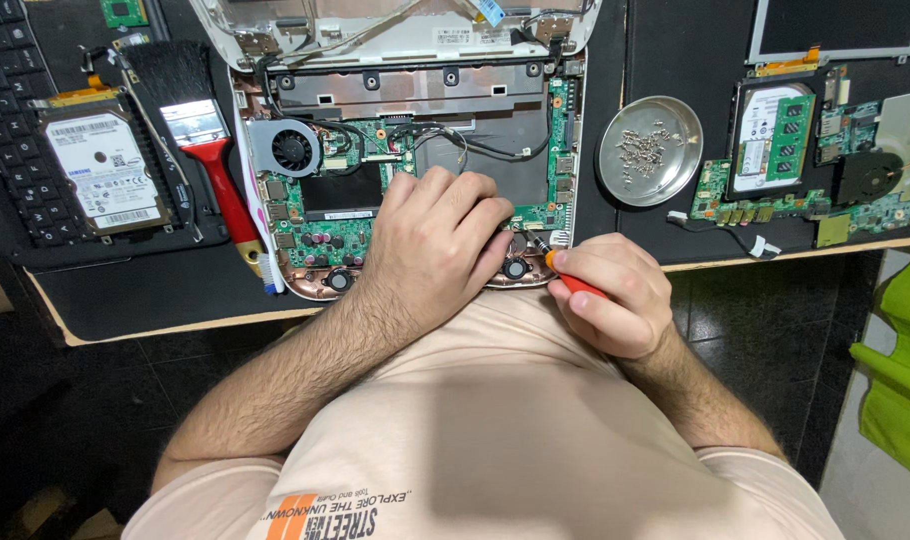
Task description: The person uses a screwdriver to remove screws from the internal components of a disassembled laptop. They work on the motherboard area, removing screws and placing them into a small metal dish on the table.
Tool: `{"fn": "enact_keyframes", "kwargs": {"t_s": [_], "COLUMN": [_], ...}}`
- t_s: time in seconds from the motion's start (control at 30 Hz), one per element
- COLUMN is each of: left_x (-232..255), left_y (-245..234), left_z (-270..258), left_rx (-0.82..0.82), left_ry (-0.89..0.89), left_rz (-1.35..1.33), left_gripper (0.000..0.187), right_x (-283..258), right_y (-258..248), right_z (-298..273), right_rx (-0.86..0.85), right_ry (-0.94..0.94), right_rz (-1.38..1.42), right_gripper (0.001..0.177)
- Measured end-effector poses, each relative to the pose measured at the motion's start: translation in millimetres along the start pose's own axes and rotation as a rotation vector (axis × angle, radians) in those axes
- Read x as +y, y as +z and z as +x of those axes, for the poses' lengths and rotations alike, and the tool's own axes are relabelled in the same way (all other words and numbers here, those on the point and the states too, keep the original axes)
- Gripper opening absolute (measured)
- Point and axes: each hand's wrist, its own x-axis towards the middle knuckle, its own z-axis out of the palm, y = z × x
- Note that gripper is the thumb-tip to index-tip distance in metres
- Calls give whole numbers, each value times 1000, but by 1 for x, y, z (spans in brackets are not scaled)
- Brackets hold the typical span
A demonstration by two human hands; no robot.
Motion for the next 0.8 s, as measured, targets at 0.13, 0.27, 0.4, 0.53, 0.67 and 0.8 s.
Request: {"fn": "enact_keyframes", "kwargs": {"t_s": [0.13, 0.27, 0.4, 0.53, 0.67, 0.8], "left_x": [-2, -3, -4, -5, -7, -8], "left_y": [1, 1, 3, 4, 5, 5], "left_z": [0, 0, -1, -1, -2, -1], "left_rx": [1, -3, -9, -9, -12, -11], "left_ry": [1, 4, 11, 6, 10, 12], "left_rz": [-3, -6, -2, -9, -6, -7], "left_gripper": [14, 15, 16, 16, 16, 16], "right_x": [-3, 0, 2, 3, 4, 5], "right_y": [5, 11, 9, 10, 10, 13], "right_z": [8, 4, -1, -3, -4, -6], "right_rx": [-37, -36, -44, -39, -25, 37], "right_ry": [9, -8, -36, -43, -46, -23], "right_rz": [42, 44, 31, 14, -6, -19], "right_gripper": [24, 25, 30, 32, 32, 28]}}
